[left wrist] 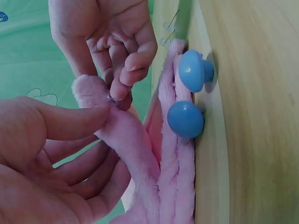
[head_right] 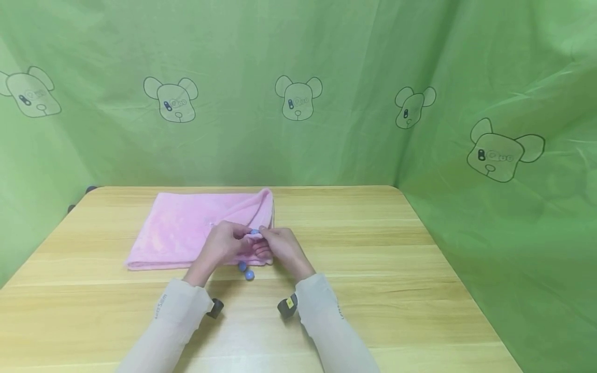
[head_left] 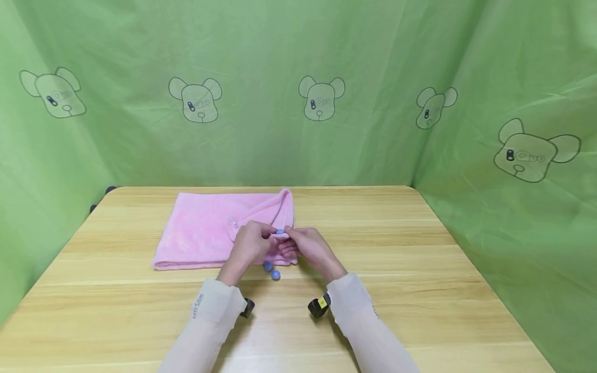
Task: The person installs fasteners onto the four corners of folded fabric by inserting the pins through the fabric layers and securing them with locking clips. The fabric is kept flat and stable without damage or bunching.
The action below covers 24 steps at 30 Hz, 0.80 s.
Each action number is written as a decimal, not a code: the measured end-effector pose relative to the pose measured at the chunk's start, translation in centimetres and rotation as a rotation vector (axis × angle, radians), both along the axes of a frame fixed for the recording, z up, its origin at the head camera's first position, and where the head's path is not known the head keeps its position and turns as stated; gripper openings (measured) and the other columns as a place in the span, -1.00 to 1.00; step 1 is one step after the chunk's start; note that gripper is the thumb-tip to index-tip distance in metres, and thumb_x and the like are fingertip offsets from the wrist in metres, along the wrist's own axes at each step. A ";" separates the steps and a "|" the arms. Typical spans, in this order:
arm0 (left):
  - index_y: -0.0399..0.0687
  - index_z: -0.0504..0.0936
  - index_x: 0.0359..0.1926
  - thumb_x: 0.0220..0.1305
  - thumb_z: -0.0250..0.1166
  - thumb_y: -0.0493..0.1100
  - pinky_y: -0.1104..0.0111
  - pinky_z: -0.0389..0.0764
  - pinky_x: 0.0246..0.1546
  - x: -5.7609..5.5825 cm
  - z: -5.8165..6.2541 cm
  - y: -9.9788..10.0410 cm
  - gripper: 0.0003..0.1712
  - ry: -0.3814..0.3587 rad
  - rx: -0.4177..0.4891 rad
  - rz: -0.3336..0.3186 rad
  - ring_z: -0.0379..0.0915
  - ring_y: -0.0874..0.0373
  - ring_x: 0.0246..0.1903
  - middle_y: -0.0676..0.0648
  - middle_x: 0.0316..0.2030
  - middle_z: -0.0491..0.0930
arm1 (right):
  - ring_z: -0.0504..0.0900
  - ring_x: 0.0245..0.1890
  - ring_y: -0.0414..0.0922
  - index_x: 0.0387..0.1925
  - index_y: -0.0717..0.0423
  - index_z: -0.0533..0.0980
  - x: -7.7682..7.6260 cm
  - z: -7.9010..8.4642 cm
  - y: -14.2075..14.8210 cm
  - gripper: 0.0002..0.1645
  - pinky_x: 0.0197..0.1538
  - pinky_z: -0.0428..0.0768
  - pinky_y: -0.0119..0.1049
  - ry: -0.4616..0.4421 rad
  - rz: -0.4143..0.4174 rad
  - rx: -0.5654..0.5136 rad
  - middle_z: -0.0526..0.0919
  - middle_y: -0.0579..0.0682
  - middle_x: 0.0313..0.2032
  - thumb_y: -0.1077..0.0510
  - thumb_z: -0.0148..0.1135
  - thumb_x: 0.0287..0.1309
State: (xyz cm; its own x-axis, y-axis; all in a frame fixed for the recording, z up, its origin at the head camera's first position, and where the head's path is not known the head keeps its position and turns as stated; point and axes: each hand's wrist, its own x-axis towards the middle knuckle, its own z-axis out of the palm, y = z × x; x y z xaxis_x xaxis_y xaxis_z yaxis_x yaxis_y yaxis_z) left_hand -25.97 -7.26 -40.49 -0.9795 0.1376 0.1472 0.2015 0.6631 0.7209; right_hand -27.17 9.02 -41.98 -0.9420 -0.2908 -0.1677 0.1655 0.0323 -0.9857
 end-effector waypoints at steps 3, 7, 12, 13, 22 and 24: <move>-0.12 0.77 -0.31 0.09 0.37 -0.34 0.23 0.53 -0.42 -0.1 0.0 -0.1 -0.87 0.028 0.004 0.036 0.49 0.14 -0.51 -0.02 -0.49 0.68 | 0.66 -0.40 -0.02 -0.15 0.46 0.56 0.0 0.1 0.1 -0.59 -0.26 0.68 -0.27 0.012 0.012 0.033 0.65 0.29 -0.31 0.14 -0.02 0.47; -0.13 0.75 -0.37 0.14 0.38 -0.28 0.19 0.56 -0.36 -0.3 0.3 -0.6 -0.96 0.047 0.012 0.107 0.51 0.12 -0.52 -0.02 -0.50 0.68 | 0.64 -0.38 -0.02 -0.16 0.46 0.56 -0.1 0.3 0.5 -0.59 -0.21 0.67 -0.19 0.048 0.013 0.115 0.64 0.26 -0.31 0.13 -0.03 0.47; -0.17 0.74 -0.28 0.18 0.36 -0.23 0.12 0.57 -0.26 -0.7 0.7 -2.0 -0.88 0.079 0.043 0.204 0.55 0.04 -0.43 -0.08 -0.41 0.70 | 0.64 -0.39 0.01 -0.23 0.45 0.58 -0.1 1.0 0.9 -0.67 -0.19 0.67 -0.11 0.136 -0.028 0.244 0.66 0.21 -0.38 0.20 0.04 0.41; -0.18 0.74 -0.25 0.19 0.35 -0.23 0.12 0.58 -0.26 -0.8 0.8 -2.3 -0.86 0.074 0.046 0.221 0.55 0.03 -0.42 -0.09 -0.40 0.70 | 0.64 -0.40 0.02 -0.24 0.45 0.59 -0.1 1.1 0.9 -0.69 -0.20 0.67 -0.12 0.158 -0.033 0.268 0.65 0.20 -0.39 0.21 0.07 0.39; -0.25 0.73 -0.27 0.22 0.32 -0.21 0.15 0.62 -0.35 -1.0 0.2 -4.5 -0.84 0.001 -0.005 0.272 0.56 0.00 -0.44 -0.21 -0.34 0.70 | 0.61 -0.39 -0.07 -0.18 0.19 0.62 0.3 1.5 1.0 -0.67 -0.25 0.61 -0.17 0.287 0.067 0.669 0.65 0.00 -0.38 0.24 0.46 -0.07; -0.24 0.72 -0.30 0.23 0.32 -0.20 0.17 0.63 -0.39 -1.1 0.1 -4.7 -0.84 -0.015 0.001 0.274 0.56 0.03 -0.49 -0.19 -0.37 0.70 | 0.59 -0.35 -0.10 -0.16 0.17 0.62 0.4 1.5 1.0 -0.60 -0.19 0.59 -0.17 0.302 0.118 0.724 0.65 -0.01 -0.33 0.27 0.49 -0.15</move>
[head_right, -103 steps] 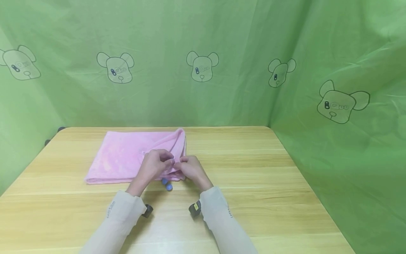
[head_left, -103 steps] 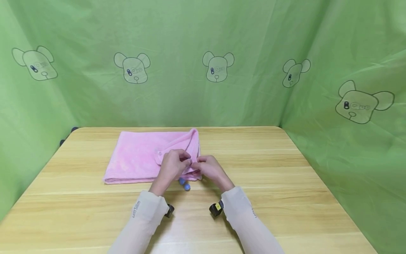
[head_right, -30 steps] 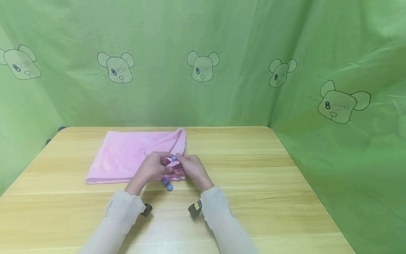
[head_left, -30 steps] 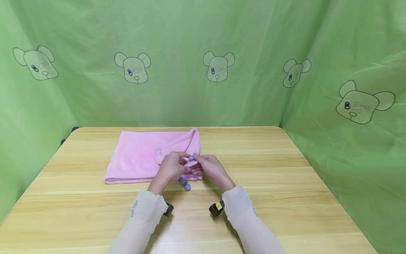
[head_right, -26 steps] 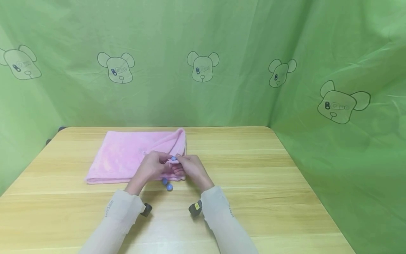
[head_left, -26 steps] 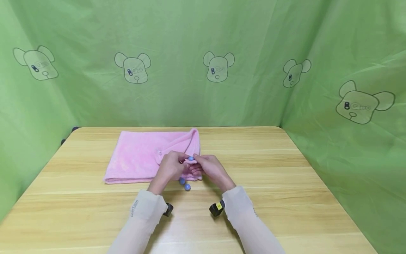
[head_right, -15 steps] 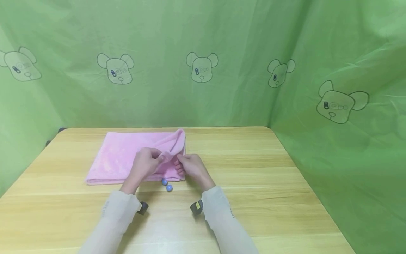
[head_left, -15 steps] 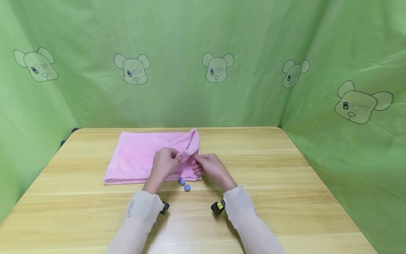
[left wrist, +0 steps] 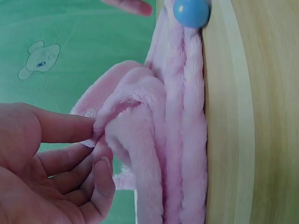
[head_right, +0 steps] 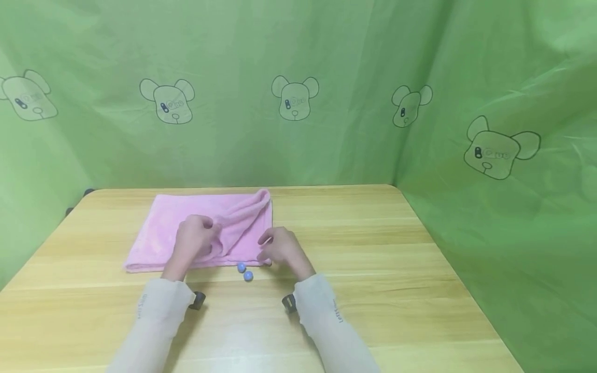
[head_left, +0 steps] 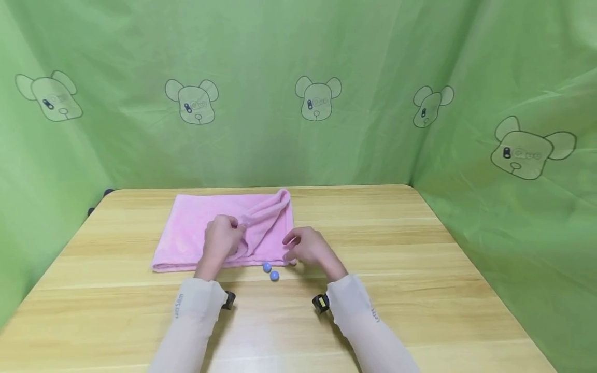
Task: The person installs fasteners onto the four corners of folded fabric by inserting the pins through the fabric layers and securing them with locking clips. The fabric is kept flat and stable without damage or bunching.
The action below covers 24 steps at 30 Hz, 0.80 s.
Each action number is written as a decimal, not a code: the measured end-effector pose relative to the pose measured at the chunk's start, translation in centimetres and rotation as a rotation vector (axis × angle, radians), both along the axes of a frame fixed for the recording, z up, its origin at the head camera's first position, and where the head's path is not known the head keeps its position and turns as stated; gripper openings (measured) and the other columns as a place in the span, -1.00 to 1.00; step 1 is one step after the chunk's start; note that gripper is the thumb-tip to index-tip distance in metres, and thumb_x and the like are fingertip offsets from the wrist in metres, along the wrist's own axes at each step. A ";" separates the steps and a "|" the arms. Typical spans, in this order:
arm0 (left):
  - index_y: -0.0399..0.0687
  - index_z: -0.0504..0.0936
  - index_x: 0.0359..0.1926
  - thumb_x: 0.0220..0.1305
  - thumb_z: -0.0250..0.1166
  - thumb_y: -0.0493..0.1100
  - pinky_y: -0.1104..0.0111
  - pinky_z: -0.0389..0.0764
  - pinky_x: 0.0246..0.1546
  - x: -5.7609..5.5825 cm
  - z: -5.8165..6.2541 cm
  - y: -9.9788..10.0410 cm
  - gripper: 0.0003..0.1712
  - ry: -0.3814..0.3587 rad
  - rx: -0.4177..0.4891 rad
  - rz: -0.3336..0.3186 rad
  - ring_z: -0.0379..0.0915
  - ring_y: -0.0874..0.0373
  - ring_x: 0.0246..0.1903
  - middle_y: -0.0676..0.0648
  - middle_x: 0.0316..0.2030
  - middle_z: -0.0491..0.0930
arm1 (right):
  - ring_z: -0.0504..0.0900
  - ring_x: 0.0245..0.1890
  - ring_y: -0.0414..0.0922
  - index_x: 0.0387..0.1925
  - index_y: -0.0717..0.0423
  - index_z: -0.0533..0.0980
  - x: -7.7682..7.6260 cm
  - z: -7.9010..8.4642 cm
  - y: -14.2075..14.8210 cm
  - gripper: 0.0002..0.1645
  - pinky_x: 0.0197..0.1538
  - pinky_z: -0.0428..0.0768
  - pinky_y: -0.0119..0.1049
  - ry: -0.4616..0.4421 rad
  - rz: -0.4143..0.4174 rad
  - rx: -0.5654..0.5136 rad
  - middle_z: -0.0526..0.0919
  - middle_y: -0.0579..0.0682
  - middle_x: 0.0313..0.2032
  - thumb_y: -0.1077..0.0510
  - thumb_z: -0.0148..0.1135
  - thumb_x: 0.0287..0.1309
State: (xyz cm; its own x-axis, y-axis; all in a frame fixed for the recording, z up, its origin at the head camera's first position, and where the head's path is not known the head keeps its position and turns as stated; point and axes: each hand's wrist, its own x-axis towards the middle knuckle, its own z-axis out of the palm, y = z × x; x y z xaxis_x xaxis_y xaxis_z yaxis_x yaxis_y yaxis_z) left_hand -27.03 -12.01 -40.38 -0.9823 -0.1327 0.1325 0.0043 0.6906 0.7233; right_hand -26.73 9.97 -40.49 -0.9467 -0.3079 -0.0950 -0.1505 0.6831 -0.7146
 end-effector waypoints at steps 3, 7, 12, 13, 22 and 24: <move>-0.25 0.71 -0.28 0.23 0.31 -0.19 0.13 0.63 -0.33 -0.2 -0.2 -0.5 -0.82 -0.017 0.022 0.001 0.57 0.00 -0.47 -0.20 -0.37 0.69 | 0.56 -0.29 -0.13 -0.17 0.17 0.63 0.1 -0.1 -0.2 -0.57 -0.09 0.57 -0.17 -0.011 0.052 0.049 0.65 -0.01 -0.30 0.32 0.49 -0.21; -0.25 0.69 -0.24 0.24 0.32 -0.15 0.08 0.56 -0.19 -0.4 -0.5 -1.4 -0.78 -0.046 0.041 0.002 0.56 -0.05 -0.36 -0.21 -0.32 0.68 | 0.56 -0.27 -0.11 -0.20 0.19 0.62 0.3 -0.3 -0.6 -0.54 -0.06 0.57 -0.17 -0.027 0.085 0.087 0.64 -0.01 -0.30 0.40 0.47 -0.30; -0.19 0.66 -0.34 0.30 0.26 -0.14 0.21 0.51 -0.35 -0.3 -0.7 -2.1 -0.81 -0.125 0.054 -0.020 0.50 0.05 -0.46 -0.11 -0.43 0.64 | 0.53 -0.29 -0.10 -0.25 0.17 0.60 0.3 -0.7 -1.1 -0.50 -0.10 0.58 -0.20 -0.015 0.074 0.129 0.60 -0.01 -0.33 0.52 0.38 -0.39; -0.17 0.65 -0.37 0.31 0.26 -0.14 0.23 0.49 -0.38 -0.3 -0.8 -2.2 -0.81 -0.137 0.054 -0.024 0.49 0.06 -0.47 -0.10 -0.45 0.63 | 0.52 -0.30 -0.10 -0.27 0.16 0.59 0.3 -0.8 -1.2 -0.51 -0.12 0.58 -0.21 -0.005 0.073 0.137 0.59 -0.01 -0.33 0.53 0.35 -0.39; -0.18 0.63 -0.34 0.31 0.25 -0.13 0.21 0.50 -0.33 -0.2 -0.9 -2.7 -0.80 -0.156 0.055 -0.029 0.50 0.04 -0.42 -0.12 -0.37 0.64 | 0.49 -0.33 -0.09 -0.32 0.13 0.60 0.4 -1.2 -1.6 -0.55 -0.18 0.56 -0.22 0.041 0.040 0.163 0.55 -0.03 -0.40 0.57 0.23 -0.33; -0.19 0.62 -0.30 0.32 0.25 -0.12 0.24 0.52 -0.36 -0.2 -0.8 -2.7 -0.80 -0.143 0.063 -0.008 0.51 0.04 -0.42 -0.14 -0.33 0.65 | 0.50 -0.34 -0.09 -0.33 0.13 0.60 0.4 -1.2 -1.6 -0.57 -0.21 0.56 -0.23 0.041 0.028 0.156 0.55 -0.04 -0.41 0.56 0.21 -0.31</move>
State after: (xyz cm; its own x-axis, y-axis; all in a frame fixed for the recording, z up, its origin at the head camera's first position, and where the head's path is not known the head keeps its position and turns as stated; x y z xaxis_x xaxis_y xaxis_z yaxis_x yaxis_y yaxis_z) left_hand -27.27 -14.73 -41.13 -0.9915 -0.1287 -0.0175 -0.0971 0.6445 0.7584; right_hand -26.35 8.37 -41.64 -0.9419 -0.3189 -0.1050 -0.1981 0.7804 -0.5931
